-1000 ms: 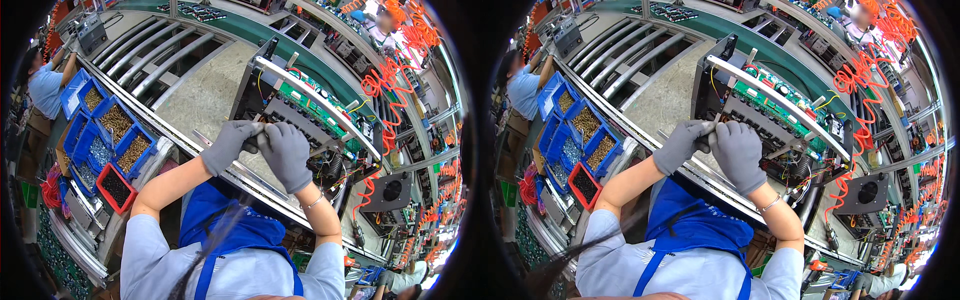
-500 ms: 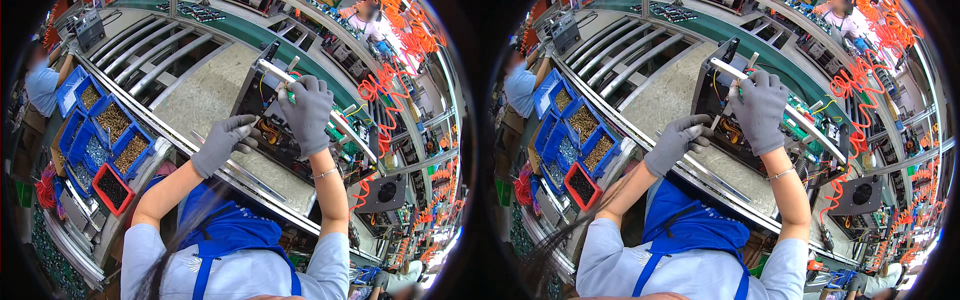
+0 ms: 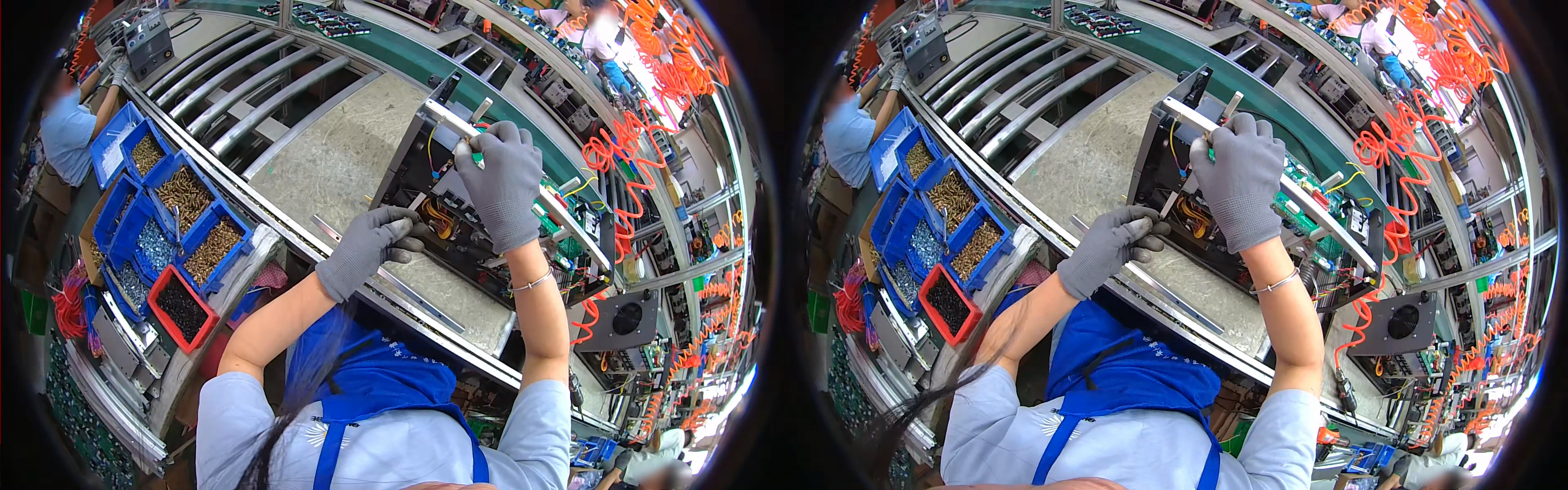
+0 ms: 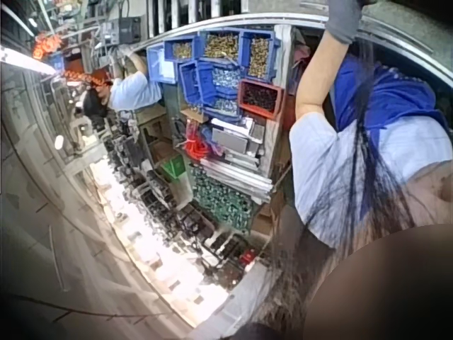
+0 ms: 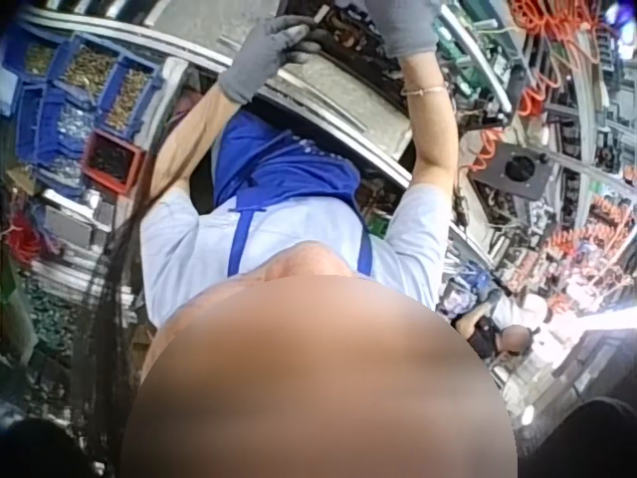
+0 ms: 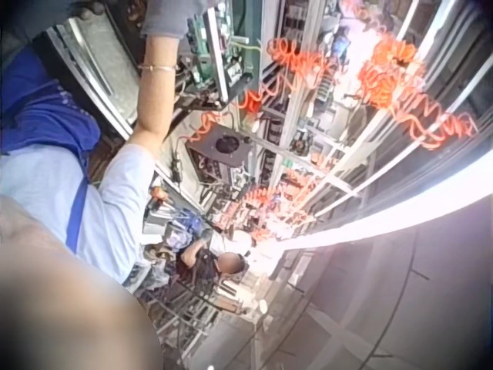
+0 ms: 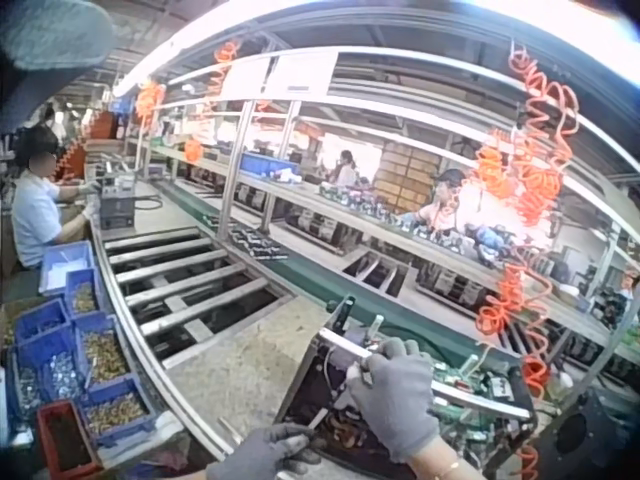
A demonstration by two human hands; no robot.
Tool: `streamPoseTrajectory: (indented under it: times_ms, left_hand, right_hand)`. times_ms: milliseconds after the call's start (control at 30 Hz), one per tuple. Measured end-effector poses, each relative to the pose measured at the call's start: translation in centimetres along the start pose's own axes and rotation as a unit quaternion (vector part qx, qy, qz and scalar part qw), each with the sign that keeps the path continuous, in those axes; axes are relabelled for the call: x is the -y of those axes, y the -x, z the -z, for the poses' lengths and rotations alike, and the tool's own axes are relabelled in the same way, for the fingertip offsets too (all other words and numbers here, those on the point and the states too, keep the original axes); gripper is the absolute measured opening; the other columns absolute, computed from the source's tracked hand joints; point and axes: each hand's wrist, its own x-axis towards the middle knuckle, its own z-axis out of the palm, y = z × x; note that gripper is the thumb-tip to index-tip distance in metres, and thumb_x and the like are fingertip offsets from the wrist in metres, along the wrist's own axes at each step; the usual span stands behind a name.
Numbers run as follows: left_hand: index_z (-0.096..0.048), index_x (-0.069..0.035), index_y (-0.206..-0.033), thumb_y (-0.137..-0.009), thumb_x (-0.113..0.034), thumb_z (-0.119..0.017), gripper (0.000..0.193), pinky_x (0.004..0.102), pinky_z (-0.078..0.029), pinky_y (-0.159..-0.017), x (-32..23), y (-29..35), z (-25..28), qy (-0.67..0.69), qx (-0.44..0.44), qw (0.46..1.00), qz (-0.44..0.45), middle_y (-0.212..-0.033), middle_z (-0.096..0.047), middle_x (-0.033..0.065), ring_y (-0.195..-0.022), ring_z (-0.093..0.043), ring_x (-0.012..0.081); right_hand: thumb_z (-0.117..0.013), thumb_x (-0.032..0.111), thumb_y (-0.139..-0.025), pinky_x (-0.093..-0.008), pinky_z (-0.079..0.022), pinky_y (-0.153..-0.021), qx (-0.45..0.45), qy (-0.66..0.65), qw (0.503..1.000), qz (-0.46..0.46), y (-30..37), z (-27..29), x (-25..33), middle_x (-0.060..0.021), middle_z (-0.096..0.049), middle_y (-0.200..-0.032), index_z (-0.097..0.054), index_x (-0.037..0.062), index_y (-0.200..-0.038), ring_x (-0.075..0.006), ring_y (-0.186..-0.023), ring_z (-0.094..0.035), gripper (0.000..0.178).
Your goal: Manually assemble components and secure them into an electronic chassis using hand tools.
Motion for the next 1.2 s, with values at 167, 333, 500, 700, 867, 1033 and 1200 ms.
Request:
streamPoseTrajectory:
  times_ms: [167, 333, 500, 700, 867, 1033, 1200]
  left_hand:
    - [-0.059, -0.003, -0.120, -0.096, -0.016, -0.056, 0.028, 0.0201, -0.053, -0.066, 0.8, 0.0, 0.1, 0.001, -0.035, 0.999, -0.026, -0.103, -0.066, 0.0057, -0.083, -0.065, 0.0114]
    - [-0.063, -0.005, -0.117, -0.095, -0.017, -0.059, 0.025, 0.0179, -0.051, -0.063, 1.4, 0.1, 0.5, -0.003, -0.028, 0.999, -0.026, -0.093, -0.067, 0.0017, -0.078, -0.063, 0.0085]
    - [-0.063, -0.005, -0.117, -0.095, -0.020, -0.060, 0.026, 0.0190, -0.050, -0.062, 1.3, 0.4, 0.0, 0.007, -0.013, 1.000, -0.017, -0.091, -0.067, 0.0034, -0.076, -0.063, 0.0085]
    - [-0.061, -0.005, -0.111, -0.095, -0.027, -0.060, 0.028, 0.0212, -0.049, -0.060, 0.9, 0.1, -0.4, -0.007, -0.022, 1.000, -0.011, -0.091, -0.066, 0.0057, -0.074, -0.062, 0.0104]
    - [-0.061, -0.006, -0.109, -0.097, -0.032, -0.056, 0.030, 0.0213, -0.047, -0.057, -0.8, -0.2, -3.1, -0.007, -0.002, 0.999, -0.034, -0.087, -0.064, 0.0033, -0.070, -0.060, 0.0089]
    - [-0.063, -0.003, -0.101, -0.098, -0.031, -0.054, 0.029, 0.0207, -0.046, -0.051, -0.3, -2.6, -7.4, -0.040, 0.046, 0.996, -0.067, -0.080, -0.063, 0.0023, -0.063, -0.058, 0.0075]
    - [-0.065, -0.004, -0.098, -0.098, -0.027, -0.055, 0.025, 0.0194, -0.047, -0.054, 1.5, -3.7, -14.7, -0.069, 0.090, 0.990, -0.080, -0.075, -0.061, -0.0014, -0.062, -0.055, 0.0039]
  right_hand:
    - [-0.063, 0.028, -0.079, -0.0410, -0.043, -0.073, 0.013, 0.011, 1.000, 0.000, -0.2, -0.1, 0.4, -0.0090, -0.059, -0.089, -0.068, 0.0040, -0.073, -0.0275, -0.087, -0.057, 0.026]
    - [-0.064, 0.028, -0.079, -0.0411, -0.044, -0.073, -0.015, 0.007, 1.000, -0.002, -0.1, -0.3, 0.0, -0.0088, -0.059, -0.090, -0.066, 0.0028, -0.071, -0.0277, -0.089, -0.056, 0.026]
    - [-0.070, 0.027, -0.077, -0.0391, -0.043, -0.075, -0.001, 0.021, 1.000, -0.022, -0.4, -0.3, 0.0, -0.0056, -0.058, -0.094, -0.063, 0.0081, -0.078, -0.0272, -0.091, -0.055, 0.021]
    - [-0.074, 0.025, -0.074, -0.0399, -0.043, -0.076, -0.018, -0.006, 0.999, -0.050, -0.6, -0.9, -0.5, -0.0065, -0.057, -0.097, -0.060, 0.0112, -0.090, -0.0284, -0.091, -0.055, 0.026]
    - [-0.071, 0.026, -0.077, -0.0410, -0.043, -0.076, -0.036, -0.102, 0.994, -0.001, 3.3, 1.9, -0.3, -0.0087, -0.060, -0.099, -0.062, 0.0134, -0.101, -0.0297, -0.094, -0.057, 0.029]
    - [-0.070, 0.023, -0.077, -0.0384, -0.046, -0.073, 0.030, -0.139, 0.990, -0.001, 9.7, 5.2, -1.1, -0.0085, -0.060, -0.090, -0.063, 0.0085, -0.095, -0.0270, -0.083, -0.059, 0.024]
    - [-0.070, 0.018, -0.077, -0.0361, -0.046, -0.067, 0.016, -0.031, 0.997, -0.063, 13.9, 8.9, -4.5, -0.0057, -0.060, -0.085, -0.064, 0.0076, -0.098, -0.0242, -0.077, -0.060, 0.024]
